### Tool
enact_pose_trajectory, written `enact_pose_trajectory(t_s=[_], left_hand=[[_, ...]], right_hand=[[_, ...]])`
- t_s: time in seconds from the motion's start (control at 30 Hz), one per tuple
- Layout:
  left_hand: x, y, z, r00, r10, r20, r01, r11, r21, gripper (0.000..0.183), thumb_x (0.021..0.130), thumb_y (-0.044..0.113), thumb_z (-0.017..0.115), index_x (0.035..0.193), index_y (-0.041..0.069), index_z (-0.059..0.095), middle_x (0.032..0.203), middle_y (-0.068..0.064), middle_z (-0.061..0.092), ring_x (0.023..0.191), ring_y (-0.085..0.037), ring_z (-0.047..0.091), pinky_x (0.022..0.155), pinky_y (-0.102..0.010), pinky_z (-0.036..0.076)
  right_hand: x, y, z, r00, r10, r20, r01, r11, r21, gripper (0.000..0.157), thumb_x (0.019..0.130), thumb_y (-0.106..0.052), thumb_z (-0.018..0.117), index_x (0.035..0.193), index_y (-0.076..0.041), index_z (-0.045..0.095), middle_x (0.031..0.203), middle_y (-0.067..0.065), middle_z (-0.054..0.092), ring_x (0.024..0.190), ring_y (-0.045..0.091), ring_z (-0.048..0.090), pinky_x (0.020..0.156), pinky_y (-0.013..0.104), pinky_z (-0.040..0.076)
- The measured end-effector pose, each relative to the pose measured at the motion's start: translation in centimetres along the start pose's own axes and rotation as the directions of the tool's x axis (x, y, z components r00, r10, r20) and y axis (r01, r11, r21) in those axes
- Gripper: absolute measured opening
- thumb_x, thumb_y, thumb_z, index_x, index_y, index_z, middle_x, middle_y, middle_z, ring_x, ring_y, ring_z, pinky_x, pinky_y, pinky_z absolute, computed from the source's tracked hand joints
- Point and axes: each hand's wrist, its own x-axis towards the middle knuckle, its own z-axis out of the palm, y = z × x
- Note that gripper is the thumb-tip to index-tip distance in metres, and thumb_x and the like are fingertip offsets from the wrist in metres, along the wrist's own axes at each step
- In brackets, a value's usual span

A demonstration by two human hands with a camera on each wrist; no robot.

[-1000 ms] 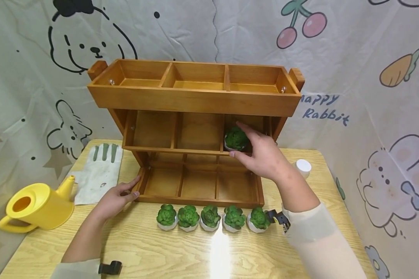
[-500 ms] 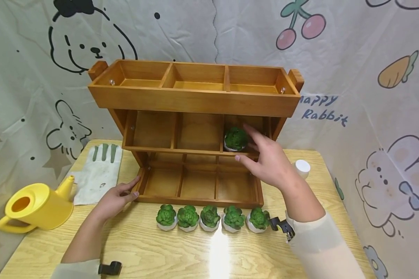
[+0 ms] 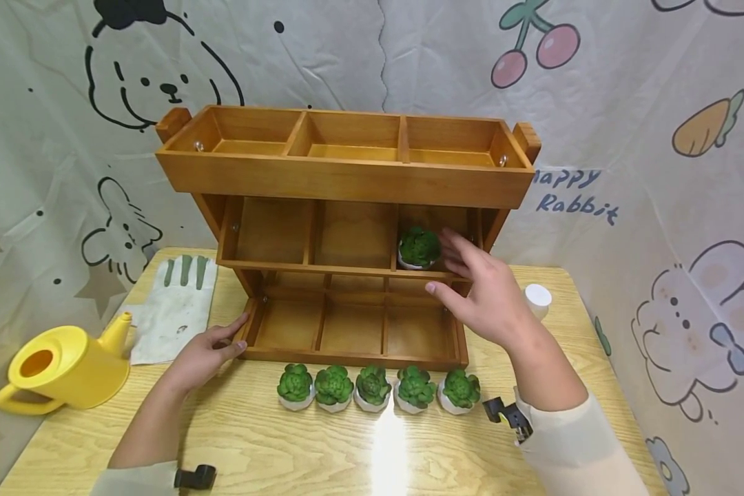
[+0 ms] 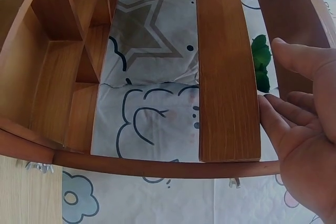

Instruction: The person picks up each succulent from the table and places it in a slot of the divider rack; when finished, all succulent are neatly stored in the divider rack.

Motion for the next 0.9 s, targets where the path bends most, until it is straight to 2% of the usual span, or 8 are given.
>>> enact_pose_trajectory(t_s=[0.2, 0.3, 0.47, 0.73, 0.9], left_hand=[[0.0, -0.2, 0.1, 1.000, -0.009, -0.002, 0.009, 1.000, -0.011, 0.062, 0.104, 0.026, 0.065, 0.160, 0.016, 0.041, 0.138, -0.023, 0.057, 0.134, -0.039, 0.046, 0.109, -0.059, 0.038], [0.0, -0.2, 0.1, 1.000, -0.009, -0.001, 0.009, 1.000, -0.019, 0.062, 0.104, 0.026, 0.065, 0.160, 0.017, 0.041, 0.141, -0.024, 0.055, 0.136, -0.040, 0.045, 0.109, -0.059, 0.038], [0.1, -0.2, 0.0, 1.000, -0.013, 0.001, 0.013, 1.000, -0.023, 0.062, 0.104, 0.027, 0.064, 0.160, 0.018, 0.041, 0.147, -0.025, 0.051, 0.138, -0.042, 0.043, 0.110, -0.059, 0.038], [0.1, -0.1, 0.0, 1.000, -0.013, 0.006, 0.013, 0.999, -0.033, 0.062, 0.104, 0.026, 0.064, 0.160, 0.018, 0.040, 0.150, -0.026, 0.048, 0.141, -0.044, 0.041, 0.112, -0.060, 0.036], [0.1, -0.1, 0.0, 1.000, -0.012, 0.005, 0.012, 1.000, -0.028, 0.062, 0.104, 0.026, 0.064, 0.161, 0.018, 0.040, 0.152, -0.026, 0.046, 0.141, -0.044, 0.040, 0.111, -0.060, 0.037]], right_hand=[[-0.7, -0.2, -0.1, 0.998, -0.050, -0.033, 0.049, 0.999, -0.009, 0.081, 0.088, -0.008, 0.083, 0.158, -0.005, 0.041, 0.149, 0.017, 0.056, 0.119, 0.035, 0.068, 0.099, 0.018, 0.047], [-1.1, -0.3, -0.2, 0.996, -0.068, -0.054, 0.067, 0.997, -0.024, 0.082, 0.087, -0.008, 0.084, 0.157, -0.005, 0.043, 0.147, 0.016, 0.059, 0.116, 0.034, 0.069, 0.101, 0.012, 0.043], [-1.9, -0.2, 0.0, 0.991, -0.097, -0.095, 0.094, 0.995, -0.036, 0.082, 0.084, -0.005, 0.085, 0.156, -0.004, 0.045, 0.143, 0.015, 0.062, 0.113, 0.033, 0.070, 0.102, 0.009, 0.040], [-3.1, 0.0, 0.2, 0.980, -0.140, -0.140, 0.132, 0.989, -0.066, 0.081, 0.079, 0.001, 0.087, 0.151, -0.004, 0.051, 0.137, 0.014, 0.066, 0.111, 0.032, 0.071, 0.098, 0.010, 0.043], [-3.8, 0.3, 0.4, 0.972, -0.170, -0.163, 0.164, 0.985, -0.050, 0.079, 0.076, 0.007, 0.087, 0.147, 0.000, 0.054, 0.134, 0.015, 0.067, 0.111, 0.030, 0.070, 0.097, 0.012, 0.046]])
